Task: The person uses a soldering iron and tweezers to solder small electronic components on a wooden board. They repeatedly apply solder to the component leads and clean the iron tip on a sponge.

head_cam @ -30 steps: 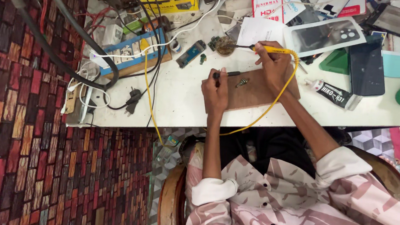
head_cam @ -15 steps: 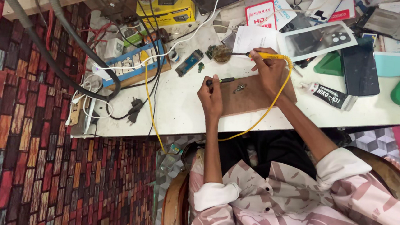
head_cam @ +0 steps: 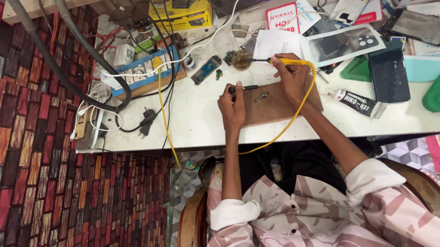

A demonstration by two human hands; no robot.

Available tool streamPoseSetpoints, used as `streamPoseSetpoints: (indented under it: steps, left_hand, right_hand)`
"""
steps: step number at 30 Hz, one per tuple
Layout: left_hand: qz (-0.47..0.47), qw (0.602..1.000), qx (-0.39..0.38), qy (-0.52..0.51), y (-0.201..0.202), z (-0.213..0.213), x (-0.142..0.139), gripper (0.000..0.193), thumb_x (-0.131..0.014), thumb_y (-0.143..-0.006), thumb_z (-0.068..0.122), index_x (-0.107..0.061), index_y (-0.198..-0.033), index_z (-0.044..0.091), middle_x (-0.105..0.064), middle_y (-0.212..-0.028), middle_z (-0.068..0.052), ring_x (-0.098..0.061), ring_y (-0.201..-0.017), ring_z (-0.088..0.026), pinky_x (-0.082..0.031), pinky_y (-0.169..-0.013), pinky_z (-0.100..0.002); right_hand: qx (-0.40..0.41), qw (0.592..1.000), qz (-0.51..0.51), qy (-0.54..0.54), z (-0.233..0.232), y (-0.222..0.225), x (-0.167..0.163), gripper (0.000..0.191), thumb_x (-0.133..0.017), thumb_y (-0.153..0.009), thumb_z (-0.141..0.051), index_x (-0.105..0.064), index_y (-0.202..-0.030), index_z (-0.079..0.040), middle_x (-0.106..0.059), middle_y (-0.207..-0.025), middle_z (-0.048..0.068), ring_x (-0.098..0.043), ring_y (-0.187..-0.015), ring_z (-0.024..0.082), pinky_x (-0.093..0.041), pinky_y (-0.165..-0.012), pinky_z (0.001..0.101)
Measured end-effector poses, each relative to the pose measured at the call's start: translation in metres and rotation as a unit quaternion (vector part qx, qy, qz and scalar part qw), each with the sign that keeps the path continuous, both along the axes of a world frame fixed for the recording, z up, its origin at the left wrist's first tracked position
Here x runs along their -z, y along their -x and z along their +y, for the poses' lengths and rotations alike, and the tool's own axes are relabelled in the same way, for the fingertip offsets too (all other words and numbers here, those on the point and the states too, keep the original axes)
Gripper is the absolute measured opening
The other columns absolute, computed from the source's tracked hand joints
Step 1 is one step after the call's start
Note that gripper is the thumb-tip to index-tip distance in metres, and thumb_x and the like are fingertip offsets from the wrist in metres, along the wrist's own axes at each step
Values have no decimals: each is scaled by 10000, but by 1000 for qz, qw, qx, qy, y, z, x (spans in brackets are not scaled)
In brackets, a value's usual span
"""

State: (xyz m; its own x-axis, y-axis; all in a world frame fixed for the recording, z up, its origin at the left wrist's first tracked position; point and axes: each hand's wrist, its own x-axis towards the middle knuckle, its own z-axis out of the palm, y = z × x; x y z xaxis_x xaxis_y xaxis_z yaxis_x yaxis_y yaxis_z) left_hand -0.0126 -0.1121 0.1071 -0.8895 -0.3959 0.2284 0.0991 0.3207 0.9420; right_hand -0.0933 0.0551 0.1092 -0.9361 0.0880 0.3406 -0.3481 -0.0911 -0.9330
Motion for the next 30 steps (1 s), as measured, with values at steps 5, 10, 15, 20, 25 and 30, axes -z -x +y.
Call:
streamPoseSetpoints:
  steps: [5,10,15,20,25,30]
  left_hand:
    - [-1,1000,-2,16,1,1,0,401,-590,-1047,275,-549,-755,3,-453,-538,-37,-387,-524,-103,-331,-511,-352]
    - [6,1000,3,15,2,-1,0,410,-591,-1041,292,-551,-756,1,-475,-539,-39,-402,-517,-108,-340,-508,-354]
    - [12,1000,3,22,5,0,-4,418,-602,-1052,291,-558,-764,-8,-478,-549,-56,-400,-527,-118,-348,-511,-355]
    - [30,997,15,63,9,-2,-13,379,-614,-1024,287,-609,-781,-3,-515,-542,-79,-444,-491,-163,-359,-502,-367]
    - [-36,986,16,165,10,-13,-6,409,-620,-1019,348,-641,-789,10,-566,-565,-41,-510,-511,-158,-410,-540,-352]
    - [27,997,-13,-71,15,-20,1,413,-524,-1072,384,-657,-882,42,-565,-677,4,-497,-636,-162,-434,-589,-340]
  right_hand:
    - [8,1000,-13,-19,1,0,-5,271,-790,-966,-190,-734,-1080,50,-735,-878,52,-621,-653,77,-482,-564,221]
    - [17,999,-22,-40,0,0,-10,292,-797,-962,-210,-740,-1092,46,-730,-850,51,-608,-637,75,-444,-545,225]
    - [5,1000,-20,8,-4,2,-14,296,-792,-950,-205,-733,-1099,44,-741,-866,31,-610,-647,57,-499,-573,212]
    - [13,1000,-20,-12,-5,5,-18,291,-780,-956,-216,-739,-1085,41,-728,-834,33,-611,-652,53,-497,-572,215]
    - [38,998,-32,-37,-9,2,-30,317,-781,-928,-242,-742,-1064,41,-734,-829,21,-626,-637,68,-499,-559,226]
    - [32,999,12,-37,-6,1,-28,341,-758,-934,-280,-750,-1049,41,-751,-908,16,-652,-702,85,-538,-604,233]
